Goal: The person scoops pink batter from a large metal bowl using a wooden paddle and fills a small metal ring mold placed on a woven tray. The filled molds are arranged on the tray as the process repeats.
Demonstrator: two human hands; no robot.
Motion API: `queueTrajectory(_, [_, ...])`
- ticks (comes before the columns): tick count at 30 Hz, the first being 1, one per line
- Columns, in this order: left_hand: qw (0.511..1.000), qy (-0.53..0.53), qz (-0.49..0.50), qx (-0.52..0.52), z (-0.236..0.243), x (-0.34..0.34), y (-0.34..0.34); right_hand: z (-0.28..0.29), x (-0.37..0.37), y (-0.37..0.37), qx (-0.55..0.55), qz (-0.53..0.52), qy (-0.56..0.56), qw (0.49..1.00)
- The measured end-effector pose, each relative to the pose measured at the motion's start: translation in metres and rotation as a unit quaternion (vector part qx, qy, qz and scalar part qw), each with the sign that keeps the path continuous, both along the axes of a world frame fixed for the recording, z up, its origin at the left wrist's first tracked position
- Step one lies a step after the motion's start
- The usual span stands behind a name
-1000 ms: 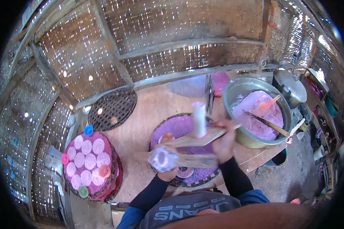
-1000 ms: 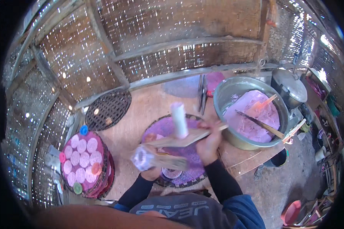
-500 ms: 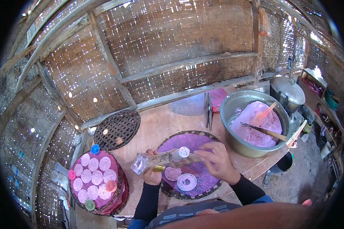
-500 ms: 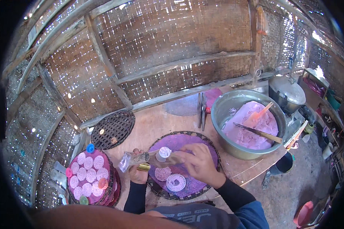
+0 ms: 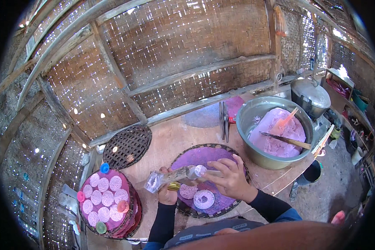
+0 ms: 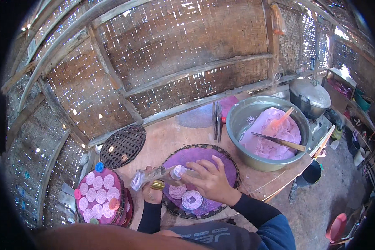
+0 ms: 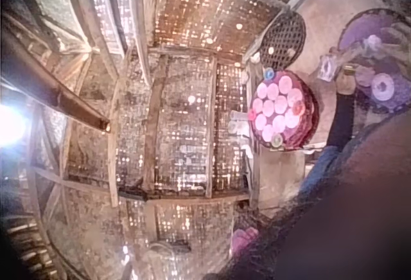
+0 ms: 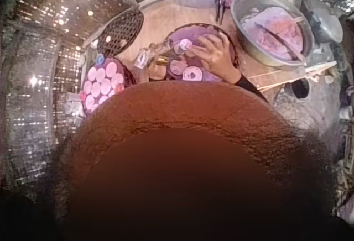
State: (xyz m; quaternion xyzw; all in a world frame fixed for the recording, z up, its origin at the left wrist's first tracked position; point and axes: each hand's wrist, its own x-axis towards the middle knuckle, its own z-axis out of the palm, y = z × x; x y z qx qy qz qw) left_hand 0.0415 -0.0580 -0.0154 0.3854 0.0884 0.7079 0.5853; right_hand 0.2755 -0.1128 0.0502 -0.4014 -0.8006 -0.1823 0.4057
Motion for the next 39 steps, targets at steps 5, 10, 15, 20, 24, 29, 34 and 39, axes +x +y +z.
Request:
queueTrajectory(5, [1.0,-0.004,-0.006,0.022,-0.007,-0.005,0.004,0.014,0.0,0.008,-0.02,-0.001,0.018,1.0])
queueTrajectory(10, [0.998,-0.029,-0.021,0.048,-0.005,0.001,0.005,0.012,0.001,0.013,0.007,0.005,-0.021,1.0])
queueTrajectory(15, [1.0,-0.018,-0.012,0.007,-0.01,-0.006,0.005,0.009,0.013,0.013,-0.019,0.02,-0.01,1.0])
queueTrajectory(20, [1.0,-0.006,-0.021,0.02,-0.009,-0.005,0.006,0.01,0.009,0.012,-0.027,0.047,0.012,0.998])
queueTrajectory(24, [1.0,-0.006,-0.016,0.0,0.004,0.001,-0.002,0.007,0.002,0.008,-0.029,0.058,0.012,0.998])
queueTrajectory(29, [0.999,-0.014,-0.034,0.021,0.004,0.0,-0.003,0.007,0.001,0.008,-0.035,0.065,0.083,0.994])
queueTrajectory(34, [0.998,-0.005,-0.036,0.049,0.01,0.005,-0.005,0.008,0.005,0.006,-0.004,0.026,0.016,1.0])
queueTrajectory(39, [0.998,0.006,0.047,-0.033,0.012,0.015,-0.011,0.007,0.009,0.003,0.005,0.012,-0.008,1.0])
